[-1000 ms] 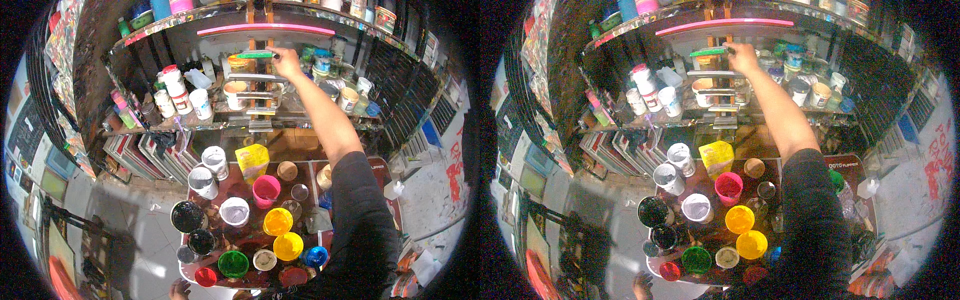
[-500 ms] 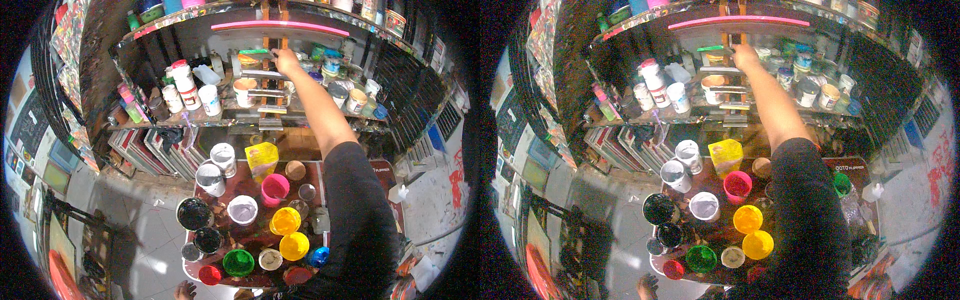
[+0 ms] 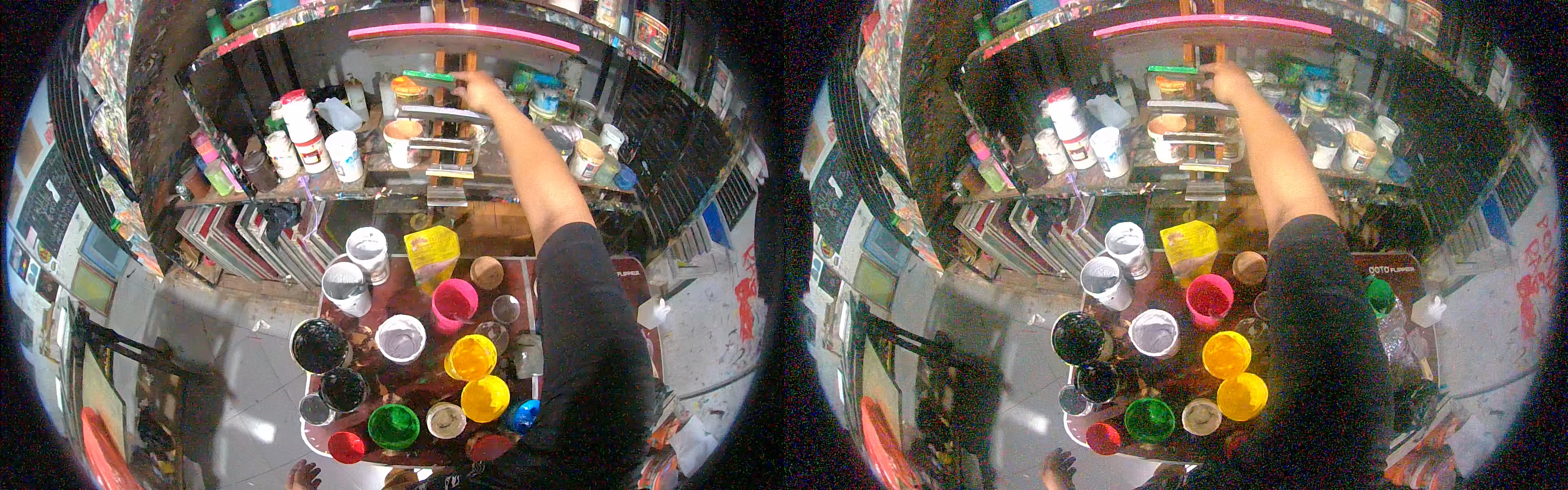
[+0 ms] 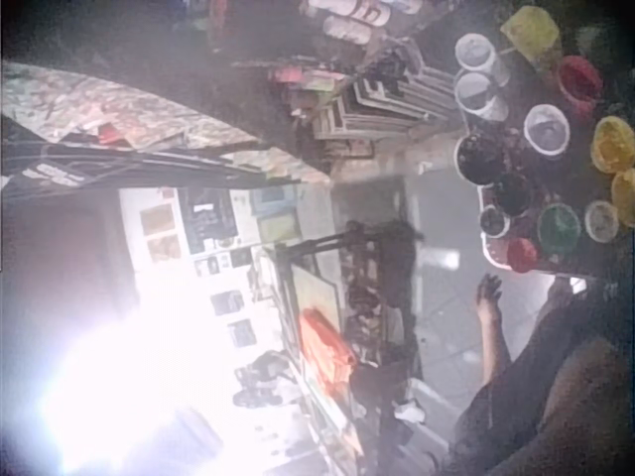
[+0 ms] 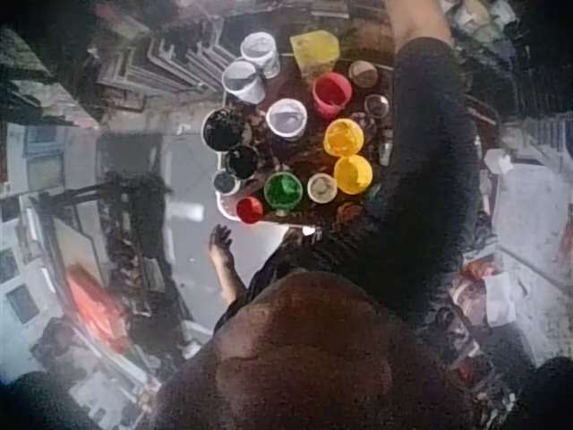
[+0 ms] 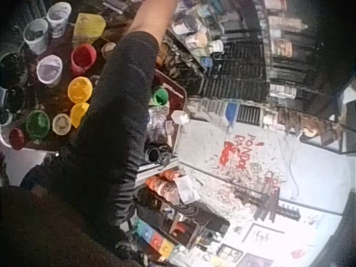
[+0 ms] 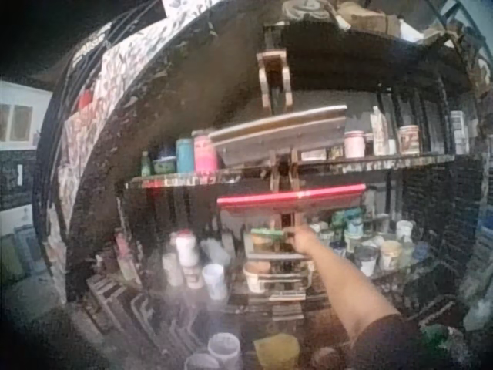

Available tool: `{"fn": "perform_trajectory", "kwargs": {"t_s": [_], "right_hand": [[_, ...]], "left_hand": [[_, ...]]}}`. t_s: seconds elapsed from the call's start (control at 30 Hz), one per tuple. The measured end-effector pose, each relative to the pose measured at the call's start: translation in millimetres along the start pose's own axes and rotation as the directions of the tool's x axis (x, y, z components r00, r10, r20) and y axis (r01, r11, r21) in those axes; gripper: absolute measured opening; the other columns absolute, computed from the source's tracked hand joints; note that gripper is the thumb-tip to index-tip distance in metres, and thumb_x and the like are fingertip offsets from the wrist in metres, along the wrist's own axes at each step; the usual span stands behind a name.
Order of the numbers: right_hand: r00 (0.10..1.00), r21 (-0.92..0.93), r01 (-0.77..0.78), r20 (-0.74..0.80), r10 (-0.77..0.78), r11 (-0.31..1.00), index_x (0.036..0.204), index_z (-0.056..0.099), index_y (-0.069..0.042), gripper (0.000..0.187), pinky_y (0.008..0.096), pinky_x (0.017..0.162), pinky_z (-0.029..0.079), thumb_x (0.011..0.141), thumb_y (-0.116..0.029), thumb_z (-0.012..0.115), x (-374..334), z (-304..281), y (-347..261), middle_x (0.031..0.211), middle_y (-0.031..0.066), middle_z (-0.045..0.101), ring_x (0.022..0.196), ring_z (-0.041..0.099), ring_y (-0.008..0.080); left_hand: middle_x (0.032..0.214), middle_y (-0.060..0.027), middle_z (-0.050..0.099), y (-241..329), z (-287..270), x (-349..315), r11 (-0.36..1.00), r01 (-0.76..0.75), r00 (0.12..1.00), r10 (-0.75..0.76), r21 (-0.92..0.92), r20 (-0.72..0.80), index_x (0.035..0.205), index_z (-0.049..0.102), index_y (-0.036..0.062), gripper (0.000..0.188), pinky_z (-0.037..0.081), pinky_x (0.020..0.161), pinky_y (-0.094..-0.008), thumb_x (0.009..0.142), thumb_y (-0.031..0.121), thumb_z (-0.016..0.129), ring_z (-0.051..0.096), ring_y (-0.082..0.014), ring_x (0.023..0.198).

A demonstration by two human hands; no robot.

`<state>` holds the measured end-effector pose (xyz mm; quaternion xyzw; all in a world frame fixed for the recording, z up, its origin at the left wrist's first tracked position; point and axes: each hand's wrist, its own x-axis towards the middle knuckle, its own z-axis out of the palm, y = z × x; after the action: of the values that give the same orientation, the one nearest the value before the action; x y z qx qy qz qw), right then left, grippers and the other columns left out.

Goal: The person moves a screen printing frame and then assembles flat cardboard pieces into small boxes. They fold the flaps and tuck them to form the box shape, handling each unit individually.

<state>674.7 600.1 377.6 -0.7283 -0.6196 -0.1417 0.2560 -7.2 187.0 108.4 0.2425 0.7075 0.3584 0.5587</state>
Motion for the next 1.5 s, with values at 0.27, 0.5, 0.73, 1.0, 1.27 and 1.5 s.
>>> {"fn": "perform_trajectory", "kwargs": {"t_s": [0.27, 0.5, 0.73, 1.0, 1.27, 1.5], "right_hand": [[0.994, -0.005, 0.067, -0.083, -0.067, 0.998, 0.118, 0.057, -0.019, 0.038, 0.0418, 0.090, 0.045, 0.081, -0.023, 0.059, -7, 3, 3, 0.107, 0.0176, 0.061, 0.100, 0.057, 0.0355], [0.927, 0.027, 0.280, -0.268, -0.263, 0.960, 0.114, 0.058, -0.011, 0.037, 0.0388, 0.090, 0.046, 0.077, -0.008, 0.061, -36, -39, -22, 0.115, 0.0133, 0.058, 0.103, 0.057, 0.0327], [0.837, 0.092, 0.408, -0.434, -0.332, 0.908, 0.118, 0.055, -0.011, 0.040, 0.0378, 0.091, 0.046, 0.079, -0.010, 0.059, -81, -117, -56, 0.116, 0.0166, 0.057, 0.106, 0.056, 0.0329], [0.875, 0.098, 0.099, -0.483, -0.039, 0.990, 0.113, 0.060, -0.010, 0.037, 0.0405, 0.090, 0.044, 0.077, -0.019, 0.061, -6, -185, -35, 0.108, 0.0226, 0.059, 0.101, 0.057, 0.0367], [0.933, 0.057, 0.012, -0.361, 0.010, 0.998, 0.113, 0.061, -0.015, 0.036, 0.0389, 0.091, 0.043, 0.077, -0.019, 0.062, 47, -158, -16, 0.109, 0.0175, 0.060, 0.104, 0.055, 0.0344], [0.962, 0.032, -0.041, -0.269, 0.048, 0.999, 0.111, 0.062, -0.013, 0.035, 0.0380, 0.091, 0.043, 0.078, -0.021, 0.064, 62, -143, -8, 0.109, 0.0186, 0.059, 0.103, 0.056, 0.0338]], "left_hand": [[0.117, -0.0099, 0.058, 5, 0, -9, 1.000, 0.014, 1.000, -0.014, -0.003, -0.011, 0.125, 0.048, 0.0095, 0.043, 0.037, 0.085, -0.0387, 0.091, 0.034, 0.038, 0.057, -0.0241, 0.102], [0.116, -0.0107, 0.058, 1, -3, 1, 1.000, 0.010, 1.000, -0.010, -0.013, 0.010, 0.125, 0.048, 0.0087, 0.044, 0.038, 0.085, -0.0386, 0.090, 0.035, 0.041, 0.055, -0.0244, 0.104], [0.114, -0.0104, 0.059, 6, -2, 4, 0.996, -0.082, 0.989, 0.087, -0.039, 0.120, 0.124, 0.048, 0.0069, 0.046, 0.038, 0.084, -0.0380, 0.090, 0.038, 0.041, 0.055, -0.0242, 0.102], [0.116, -0.0110, 0.058, 20, 5, 0, 0.992, -0.126, 0.987, 0.125, 0.005, 0.100, 0.124, 0.048, 0.0054, 0.050, 0.038, 0.086, -0.0375, 0.088, 0.041, 0.043, 0.054, -0.0247, 0.105], [0.116, -0.0116, 0.057, 19, 1, -14, 0.994, -0.046, 0.999, 0.047, -0.100, 0.006, 0.124, 0.049, 0.0064, 0.045, 0.038, 0.085, -0.0380, 0.089, 0.035, 0.043, 0.054, -0.0251, 0.105], [0.114, -0.0104, 0.058, 25, -6, -26, 0.999, -0.038, 0.996, 0.035, -0.026, -0.078, 0.122, 0.050, 0.0084, 0.042, 0.040, 0.082, -0.0384, 0.090, 0.033, 0.042, 0.058, -0.0242, 0.099]]}}
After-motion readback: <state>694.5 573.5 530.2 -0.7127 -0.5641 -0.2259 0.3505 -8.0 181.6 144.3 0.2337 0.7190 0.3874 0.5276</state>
